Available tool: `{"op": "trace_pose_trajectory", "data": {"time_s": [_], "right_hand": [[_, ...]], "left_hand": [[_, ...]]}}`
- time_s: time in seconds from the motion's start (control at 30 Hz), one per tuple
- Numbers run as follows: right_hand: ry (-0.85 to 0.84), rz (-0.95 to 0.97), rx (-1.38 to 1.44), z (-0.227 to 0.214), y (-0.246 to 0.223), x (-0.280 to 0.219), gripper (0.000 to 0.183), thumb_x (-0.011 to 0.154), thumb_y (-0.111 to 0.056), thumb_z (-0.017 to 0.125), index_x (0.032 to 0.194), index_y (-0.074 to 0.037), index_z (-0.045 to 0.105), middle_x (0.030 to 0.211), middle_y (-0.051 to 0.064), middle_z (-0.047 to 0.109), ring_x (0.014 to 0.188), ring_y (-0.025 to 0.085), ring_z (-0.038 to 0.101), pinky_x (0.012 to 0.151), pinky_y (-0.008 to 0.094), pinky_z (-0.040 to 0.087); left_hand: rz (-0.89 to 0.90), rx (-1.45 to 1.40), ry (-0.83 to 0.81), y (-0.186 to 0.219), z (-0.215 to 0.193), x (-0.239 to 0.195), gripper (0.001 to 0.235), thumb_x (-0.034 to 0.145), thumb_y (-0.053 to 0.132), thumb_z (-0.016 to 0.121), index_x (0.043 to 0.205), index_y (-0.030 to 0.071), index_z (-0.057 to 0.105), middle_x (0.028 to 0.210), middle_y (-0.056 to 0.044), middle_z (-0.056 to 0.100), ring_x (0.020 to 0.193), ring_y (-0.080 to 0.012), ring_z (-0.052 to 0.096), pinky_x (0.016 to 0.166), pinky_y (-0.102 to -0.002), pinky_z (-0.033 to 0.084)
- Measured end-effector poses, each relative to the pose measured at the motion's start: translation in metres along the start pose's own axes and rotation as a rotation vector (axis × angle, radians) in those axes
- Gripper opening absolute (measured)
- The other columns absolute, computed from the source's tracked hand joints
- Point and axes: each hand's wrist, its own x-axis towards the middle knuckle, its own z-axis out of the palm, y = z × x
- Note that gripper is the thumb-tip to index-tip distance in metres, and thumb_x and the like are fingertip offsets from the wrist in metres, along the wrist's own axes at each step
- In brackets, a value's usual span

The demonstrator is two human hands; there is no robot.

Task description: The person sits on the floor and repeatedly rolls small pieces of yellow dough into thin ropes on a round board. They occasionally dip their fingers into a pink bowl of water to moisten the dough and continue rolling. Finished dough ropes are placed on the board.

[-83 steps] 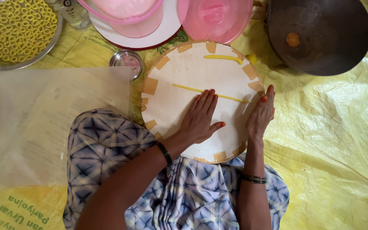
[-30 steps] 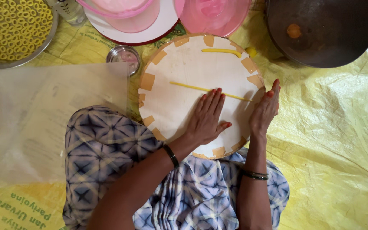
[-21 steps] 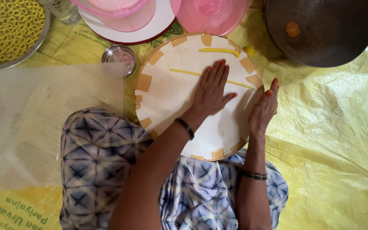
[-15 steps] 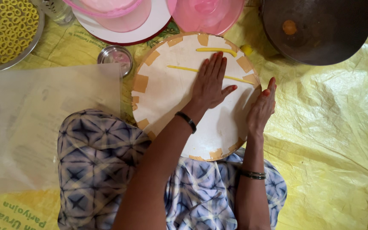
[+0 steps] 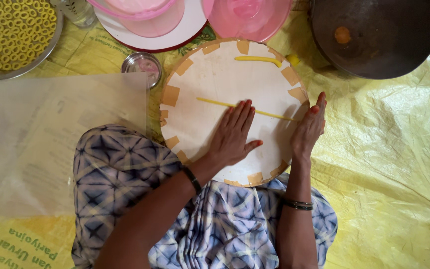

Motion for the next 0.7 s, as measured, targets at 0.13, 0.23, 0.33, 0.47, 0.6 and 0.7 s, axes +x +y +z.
{"op": "trace_pose_trajectory", "data": {"time_s": [0.13, 0.23, 0.33, 0.47, 0.6, 0.7], "right_hand": [[-0.004, 0.001, -0.015, 0.004, 0.002, 0.003, 0.093, 0.101, -0.071, 0.003, 0.164, -0.007, 0.028, 0.170, 0.016, 0.030, 0.159, 0.032, 0.020, 0.127, 0.052, 0.008], [-0.006, 0.000, -0.023, 0.005, 0.004, 0.004, 0.092, 0.101, -0.070, 0.004, 0.164, -0.007, 0.028, 0.170, 0.016, 0.031, 0.159, 0.033, 0.020, 0.127, 0.052, 0.008], [-0.003, 0.007, -0.013, 0.007, 0.005, 0.004, 0.091, 0.103, -0.070, 0.005, 0.164, -0.007, 0.029, 0.170, 0.015, 0.032, 0.160, 0.032, 0.021, 0.128, 0.051, 0.010], [0.005, 0.012, -0.010, 0.003, 0.007, 0.004, 0.092, 0.102, -0.070, 0.005, 0.163, -0.006, 0.029, 0.170, 0.015, 0.032, 0.160, 0.033, 0.021, 0.127, 0.051, 0.010], [-0.002, -0.006, -0.003, 0.004, 0.004, 0.004, 0.093, 0.102, -0.071, 0.005, 0.164, -0.006, 0.029, 0.170, 0.016, 0.030, 0.160, 0.033, 0.020, 0.127, 0.051, 0.010], [-0.015, -0.010, 0.002, 0.004, 0.000, 0.002, 0.093, 0.102, -0.071, 0.004, 0.164, -0.006, 0.028, 0.170, 0.016, 0.031, 0.160, 0.032, 0.021, 0.128, 0.051, 0.009]], "left_hand": [[-0.026, 0.027, 0.004, -0.015, 0.003, 0.047, 0.095, 0.099, 0.067, 0.040, 0.160, -0.003, 0.022, 0.170, -0.020, 0.016, 0.158, -0.0314, 0.012, 0.128, -0.048, 0.009], [-0.047, 0.032, 0.007, -0.029, 0.004, 0.088, 0.095, 0.100, 0.067, 0.041, 0.160, -0.004, 0.022, 0.170, -0.020, 0.015, 0.158, -0.0316, 0.012, 0.128, -0.049, 0.009], [-0.065, 0.022, 0.041, -0.038, 0.003, 0.110, 0.095, 0.100, 0.067, 0.040, 0.161, -0.004, 0.022, 0.170, -0.020, 0.016, 0.159, -0.0314, 0.012, 0.129, -0.049, 0.009], [-0.054, 0.048, 0.028, -0.033, 0.004, 0.099, 0.096, 0.100, 0.068, 0.040, 0.160, -0.005, 0.021, 0.170, -0.021, 0.016, 0.158, -0.0320, 0.012, 0.128, -0.048, 0.009], [-0.009, 0.086, 0.000, -0.016, 0.003, 0.048, 0.095, 0.100, 0.068, 0.038, 0.159, -0.004, 0.022, 0.169, -0.022, 0.016, 0.158, -0.0328, 0.013, 0.128, -0.049, 0.010], [0.007, -0.017, -0.007, -0.003, 0.001, 0.010, 0.096, 0.100, 0.068, 0.038, 0.160, -0.006, 0.022, 0.169, -0.023, 0.017, 0.158, -0.0347, 0.013, 0.127, -0.048, 0.010]]}}
